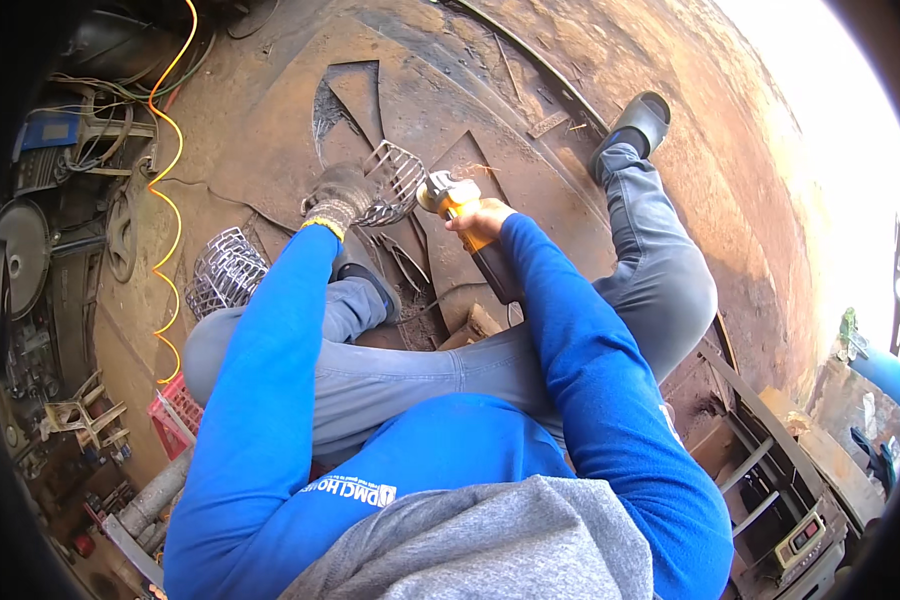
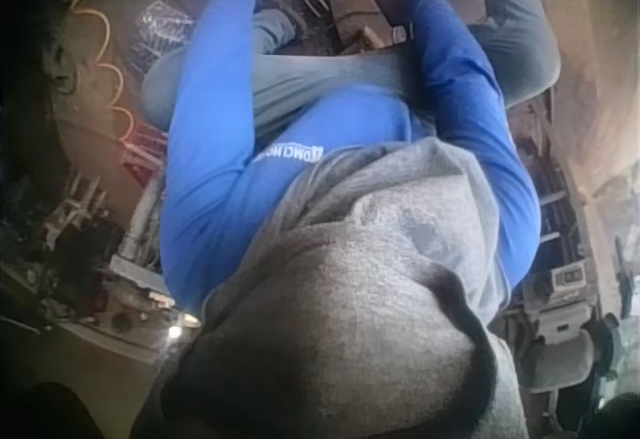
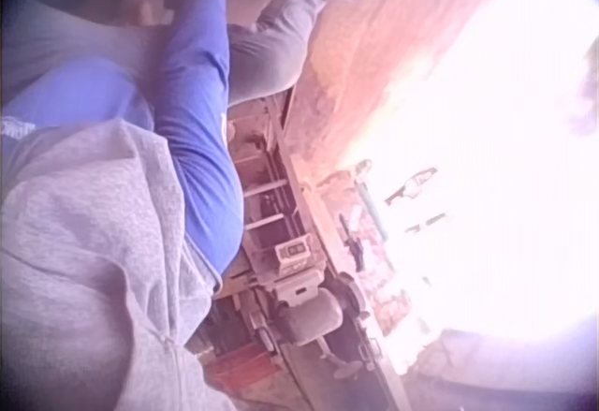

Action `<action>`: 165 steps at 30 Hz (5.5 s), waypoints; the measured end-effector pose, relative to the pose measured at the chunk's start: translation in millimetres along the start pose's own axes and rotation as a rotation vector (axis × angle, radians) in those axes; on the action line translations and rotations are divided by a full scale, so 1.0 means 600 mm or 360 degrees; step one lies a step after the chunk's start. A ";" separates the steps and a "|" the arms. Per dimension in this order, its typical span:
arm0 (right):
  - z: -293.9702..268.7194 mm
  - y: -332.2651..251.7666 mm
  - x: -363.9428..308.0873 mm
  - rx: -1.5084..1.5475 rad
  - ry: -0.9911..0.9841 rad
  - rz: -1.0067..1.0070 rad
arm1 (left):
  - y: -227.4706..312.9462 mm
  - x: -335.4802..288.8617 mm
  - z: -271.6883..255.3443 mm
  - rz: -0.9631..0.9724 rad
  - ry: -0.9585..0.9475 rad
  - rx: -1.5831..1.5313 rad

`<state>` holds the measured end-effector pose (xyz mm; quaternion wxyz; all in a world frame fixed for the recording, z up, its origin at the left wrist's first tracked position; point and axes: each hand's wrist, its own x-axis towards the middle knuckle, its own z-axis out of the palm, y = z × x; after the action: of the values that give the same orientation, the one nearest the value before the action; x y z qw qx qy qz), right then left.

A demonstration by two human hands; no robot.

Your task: The person uses an angle grinder to smooth the edges or cut the wires of a curved metal cage while sitting on the floor of a workshop. They hold the cage with a gloved hand and apply the grinder to various points of the metal mesh.

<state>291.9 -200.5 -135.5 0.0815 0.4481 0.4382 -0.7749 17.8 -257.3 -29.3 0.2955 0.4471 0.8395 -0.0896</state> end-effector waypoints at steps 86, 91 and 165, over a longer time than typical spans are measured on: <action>-0.007 -0.039 -0.022 -0.0172 0.0086 -0.0138 | -0.012 -0.018 0.004 0.0023 -0.0073 -0.0190; 0.014 -0.061 -0.048 -0.0064 -0.0131 -0.0150 | -0.029 -0.029 0.032 0.0005 0.0082 -0.0212; 0.004 -0.061 -0.068 -0.0003 -0.0164 -0.0026 | -0.028 -0.004 0.039 0.0208 0.0123 -0.0155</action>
<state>294.9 -191.2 -81.4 0.0979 0.4038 0.4377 -0.7973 14.8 -278.8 -48.5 0.2896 0.4893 0.8226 -0.0119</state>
